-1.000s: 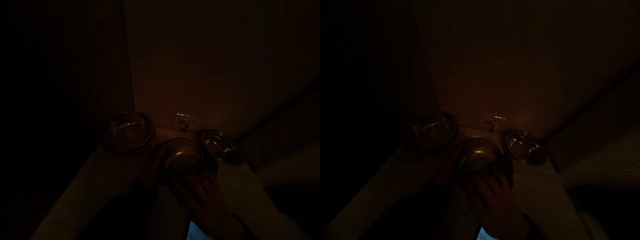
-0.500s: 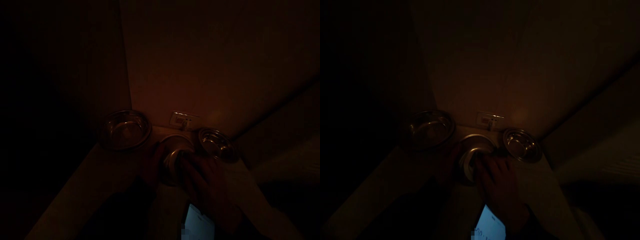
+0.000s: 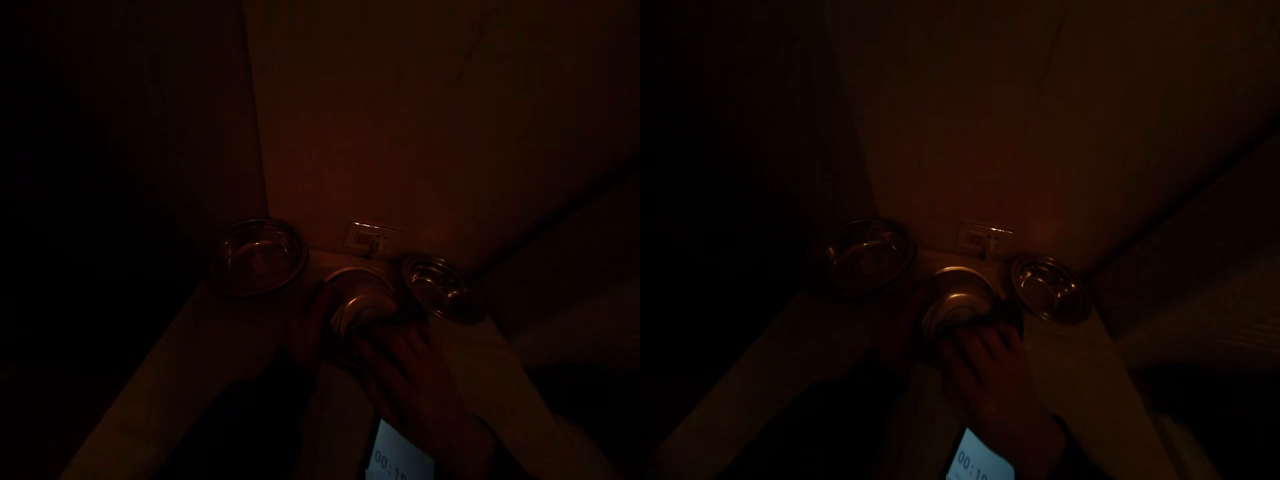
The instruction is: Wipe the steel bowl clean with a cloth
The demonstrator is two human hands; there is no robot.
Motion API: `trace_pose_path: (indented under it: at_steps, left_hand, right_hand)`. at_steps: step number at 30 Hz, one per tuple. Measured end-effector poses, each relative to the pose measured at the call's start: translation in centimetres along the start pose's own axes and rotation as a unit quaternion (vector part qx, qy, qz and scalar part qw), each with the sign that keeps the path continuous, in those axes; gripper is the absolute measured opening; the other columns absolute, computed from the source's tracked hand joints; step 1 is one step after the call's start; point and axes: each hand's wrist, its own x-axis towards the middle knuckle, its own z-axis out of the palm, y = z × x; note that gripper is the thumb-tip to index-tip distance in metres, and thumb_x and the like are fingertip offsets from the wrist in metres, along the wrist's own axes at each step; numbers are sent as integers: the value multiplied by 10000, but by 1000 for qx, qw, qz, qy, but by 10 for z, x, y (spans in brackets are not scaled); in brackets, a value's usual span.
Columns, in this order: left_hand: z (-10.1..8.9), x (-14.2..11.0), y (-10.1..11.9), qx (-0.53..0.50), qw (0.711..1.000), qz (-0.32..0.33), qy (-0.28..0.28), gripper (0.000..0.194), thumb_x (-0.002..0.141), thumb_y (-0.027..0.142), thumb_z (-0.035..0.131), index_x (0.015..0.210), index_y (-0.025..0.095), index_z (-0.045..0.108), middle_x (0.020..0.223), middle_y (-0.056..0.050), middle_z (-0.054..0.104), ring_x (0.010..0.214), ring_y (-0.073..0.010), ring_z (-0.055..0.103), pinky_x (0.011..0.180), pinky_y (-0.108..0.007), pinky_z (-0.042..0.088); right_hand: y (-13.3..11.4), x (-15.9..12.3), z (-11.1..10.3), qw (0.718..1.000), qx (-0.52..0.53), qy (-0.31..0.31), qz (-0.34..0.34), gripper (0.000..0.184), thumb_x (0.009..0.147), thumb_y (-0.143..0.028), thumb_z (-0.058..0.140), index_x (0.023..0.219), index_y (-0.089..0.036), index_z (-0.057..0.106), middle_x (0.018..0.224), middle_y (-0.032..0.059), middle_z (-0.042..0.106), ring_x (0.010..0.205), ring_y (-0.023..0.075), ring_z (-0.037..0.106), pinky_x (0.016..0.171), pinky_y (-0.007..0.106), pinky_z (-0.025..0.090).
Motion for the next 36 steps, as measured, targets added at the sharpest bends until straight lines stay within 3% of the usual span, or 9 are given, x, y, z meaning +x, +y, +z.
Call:
trace_pose_path:
  at_steps: [6, 11, 17, 23, 29, 33, 36]
  left_hand:
    - [2, 2, -6, 3, 1000, 22, -17, 273, 747, 359, 644, 921, 166, 725, 981, -65, 750, 964, -229, 678, 860, -337, 519]
    - [3, -1, -6, 5, 1000, 20, -23, 308, 765, 385, 637, 974, 177, 721, 1075, -73, 727, 1024, -233, 657, 917, -349, 497]
    - [1, 1, -7, 13, 999, 14, -28, 297, 754, 364, 650, 975, 181, 724, 1067, -74, 729, 1041, -239, 651, 915, -346, 494]
    - [4, 0, -6, -28, 998, 42, -49, 269, 772, 399, 624, 893, 180, 723, 931, -40, 748, 895, -196, 675, 789, -297, 517]
    - [1, -2, -2, -9, 999, 50, -14, 263, 756, 347, 644, 929, 165, 723, 974, -50, 749, 937, -204, 674, 835, -299, 510]
    - [5, -7, 0, -34, 995, 69, -59, 253, 782, 366, 622, 907, 169, 721, 918, -38, 752, 877, -196, 681, 775, -284, 521]
    - [3, -7, -3, -49, 995, 63, -56, 255, 782, 368, 627, 904, 165, 724, 924, -46, 752, 885, -203, 681, 779, -289, 523]
  right_hand:
    - [2, 2, 4, 1000, 6, -15, -22, 260, 908, -135, 510, 1138, -150, 630, 1020, 84, 687, 888, 218, 555, 799, 413, 363]
    - [5, 7, 6, 998, -52, 7, 47, 274, 911, -169, 527, 1164, -112, 617, 1023, 134, 672, 891, 250, 535, 764, 417, 374]
    - [-8, 6, 9, 1000, 0, -18, -22, 245, 923, -159, 504, 1124, -182, 643, 1002, 65, 683, 874, 215, 540, 789, 410, 365]
    - [5, 16, 10, 999, -39, 4, 38, 291, 901, -149, 528, 1176, -122, 618, 1014, 128, 661, 878, 243, 528, 731, 398, 401]
    - [2, 8, 3, 996, -4, -53, -68, 277, 896, -118, 525, 1147, -151, 637, 1014, 89, 671, 862, 222, 533, 766, 399, 387]
    - [11, 18, -1, 999, -24, -40, -9, 294, 898, -144, 525, 1176, -135, 619, 1034, 123, 648, 892, 238, 534, 740, 388, 432]
    - [7, 18, 3, 999, -30, -27, 20, 323, 881, -139, 547, 1197, -121, 611, 1041, 137, 638, 915, 245, 540, 759, 389, 439]
